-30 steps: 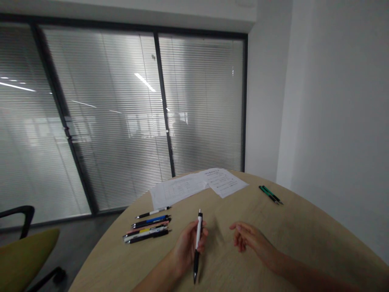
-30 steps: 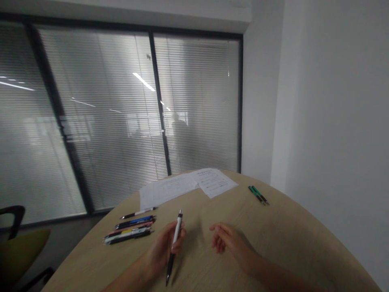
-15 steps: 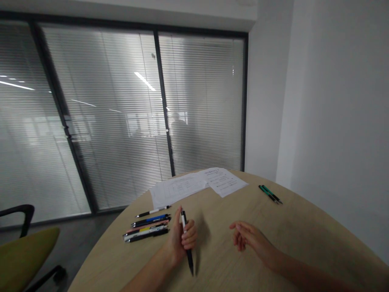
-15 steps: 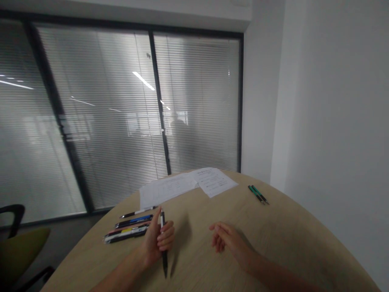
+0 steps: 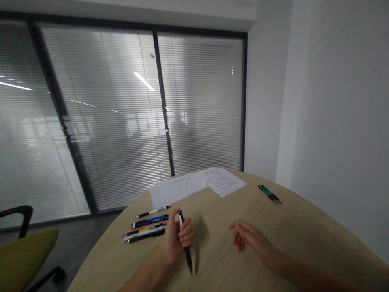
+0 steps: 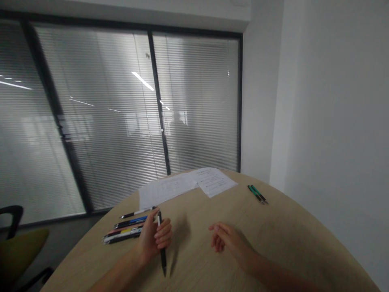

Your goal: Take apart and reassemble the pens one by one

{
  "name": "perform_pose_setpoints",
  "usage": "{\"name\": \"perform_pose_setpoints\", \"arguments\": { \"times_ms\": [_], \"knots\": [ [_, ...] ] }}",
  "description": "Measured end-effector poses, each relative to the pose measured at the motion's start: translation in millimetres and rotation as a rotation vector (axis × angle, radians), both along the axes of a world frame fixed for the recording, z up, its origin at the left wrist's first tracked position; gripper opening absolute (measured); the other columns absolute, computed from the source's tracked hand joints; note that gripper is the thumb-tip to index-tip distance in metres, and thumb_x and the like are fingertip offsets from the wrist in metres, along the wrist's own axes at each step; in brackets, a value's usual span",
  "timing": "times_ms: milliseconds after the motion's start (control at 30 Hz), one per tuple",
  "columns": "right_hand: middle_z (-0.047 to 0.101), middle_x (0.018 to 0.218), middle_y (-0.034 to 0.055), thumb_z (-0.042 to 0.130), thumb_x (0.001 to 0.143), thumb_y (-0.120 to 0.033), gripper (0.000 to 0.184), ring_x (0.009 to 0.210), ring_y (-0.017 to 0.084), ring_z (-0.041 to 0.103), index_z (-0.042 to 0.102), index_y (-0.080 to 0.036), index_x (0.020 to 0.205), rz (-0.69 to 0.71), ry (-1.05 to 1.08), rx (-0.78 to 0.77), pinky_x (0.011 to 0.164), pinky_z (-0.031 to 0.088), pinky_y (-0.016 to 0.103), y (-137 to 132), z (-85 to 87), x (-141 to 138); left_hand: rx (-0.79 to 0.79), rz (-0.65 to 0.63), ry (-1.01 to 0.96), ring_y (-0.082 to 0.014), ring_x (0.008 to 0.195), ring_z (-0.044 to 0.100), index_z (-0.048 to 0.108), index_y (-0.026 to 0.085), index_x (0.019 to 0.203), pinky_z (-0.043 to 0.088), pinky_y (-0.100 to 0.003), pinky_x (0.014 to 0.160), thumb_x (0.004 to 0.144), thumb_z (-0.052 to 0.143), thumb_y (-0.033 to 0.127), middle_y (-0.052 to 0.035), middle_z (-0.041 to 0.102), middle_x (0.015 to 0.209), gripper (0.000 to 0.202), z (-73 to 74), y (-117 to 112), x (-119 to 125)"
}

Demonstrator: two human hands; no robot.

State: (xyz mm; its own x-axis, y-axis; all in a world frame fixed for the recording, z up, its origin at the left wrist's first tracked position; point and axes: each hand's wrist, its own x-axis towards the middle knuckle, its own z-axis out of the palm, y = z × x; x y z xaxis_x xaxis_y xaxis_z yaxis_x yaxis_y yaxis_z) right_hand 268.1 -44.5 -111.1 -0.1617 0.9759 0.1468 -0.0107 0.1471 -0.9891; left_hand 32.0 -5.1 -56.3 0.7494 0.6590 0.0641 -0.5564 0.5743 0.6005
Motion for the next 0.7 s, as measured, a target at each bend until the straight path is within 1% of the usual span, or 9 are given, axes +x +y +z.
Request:
{"name": "perform_pose_setpoints", "arguments": {
  "times_ms": [167,267,367,433,500,567,700],
  "knots": [
    [0.057,0.059,0.0017,0.042,0.073,-0.057,0.047,0.048,0.011,0.051,0.054,-0.014,0.087,0.006,0.007,0.003,0.048,0.038,0.025,-2,1.3,0,-0.031,0.033,-0.041,-0.0026,0.027,0.014,0.03,0.016,0.04,0.018,-0.013,0.027,0.074,0.039,0.057,0.009,0.015,0.034,0.054,-2.9,0,0],
    [0.056,0.059,0.0013,0.042,0.073,-0.057,0.046,0.047,0.01,0.05,0.054,-0.014,0.086,0.011,0.013,-0.006,0.048,0.037,0.024,-3,2.6,0,-0.052,0.073,-0.05,-0.0023,0.028,0.017,0.033,0.015,0.04,0.018,-0.012,0.028,0.074,0.039,0.058,0.0087,0.017,0.035,0.055,-5.6,1,2],
    [0.055,0.057,0.0004,0.045,0.07,-0.057,0.045,0.047,0.01,0.049,0.054,-0.015,0.083,0.027,-0.01,-0.005,0.047,0.037,0.024,-3,4.3,-1,-0.085,0.104,-0.02,-0.0023,0.029,0.023,0.041,0.013,0.043,0.019,-0.012,0.029,0.072,0.04,0.061,0.0071,0.025,0.037,0.055,-7.4,0,7],
    [0.055,0.057,0.0001,0.046,0.069,-0.057,0.045,0.047,0.01,0.049,0.054,-0.015,0.082,0.045,-0.031,-0.007,0.048,0.036,0.024,-2,5.0,-1,-0.114,0.134,0.014,-0.0032,0.032,0.029,0.047,0.012,0.048,0.023,-0.013,0.031,0.071,0.041,0.061,0.0048,0.032,0.04,0.055,-7.3,-3,12],
    [0.055,0.057,0.0,0.047,0.068,-0.056,0.044,0.047,0.01,0.049,0.055,-0.015,0.082,0.062,-0.041,-0.012,0.048,0.036,0.024,-1,4.9,-1,-0.132,0.174,0.043,-0.005,0.036,0.035,0.052,0.01,0.054,0.03,-0.015,0.036,0.074,0.041,0.057,0.0021,0.039,0.044,0.052,-6.6,-7,17],
    [0.055,0.057,-0.0003,0.048,0.068,-0.055,0.043,0.046,0.009,0.049,0.055,-0.015,0.082,0.066,-0.038,-0.018,0.048,0.036,0.024,0,4.5,-1,-0.138,0.198,0.067,-0.0072,0.04,0.04,0.055,0.01,0.061,0.036,-0.017,0.041,0.078,0.039,0.05,-0.0005,0.045,0.048,0.047,-5.9,-12,22],
    [0.055,0.056,-0.001,0.05,0.068,-0.05,0.037,0.046,0.009,0.048,0.055,-0.016,0.08,0.069,-0.037,-0.035,0.047,0.035,0.023,-1,5.1,-2,-0.141,0.207,0.089,-0.0092,0.043,0.045,0.057,0.01,0.067,0.041,-0.022,0.047,0.083,0.036,0.036,-0.0026,0.05,0.055,0.037,-7.2,-15,27]
  ]
}}
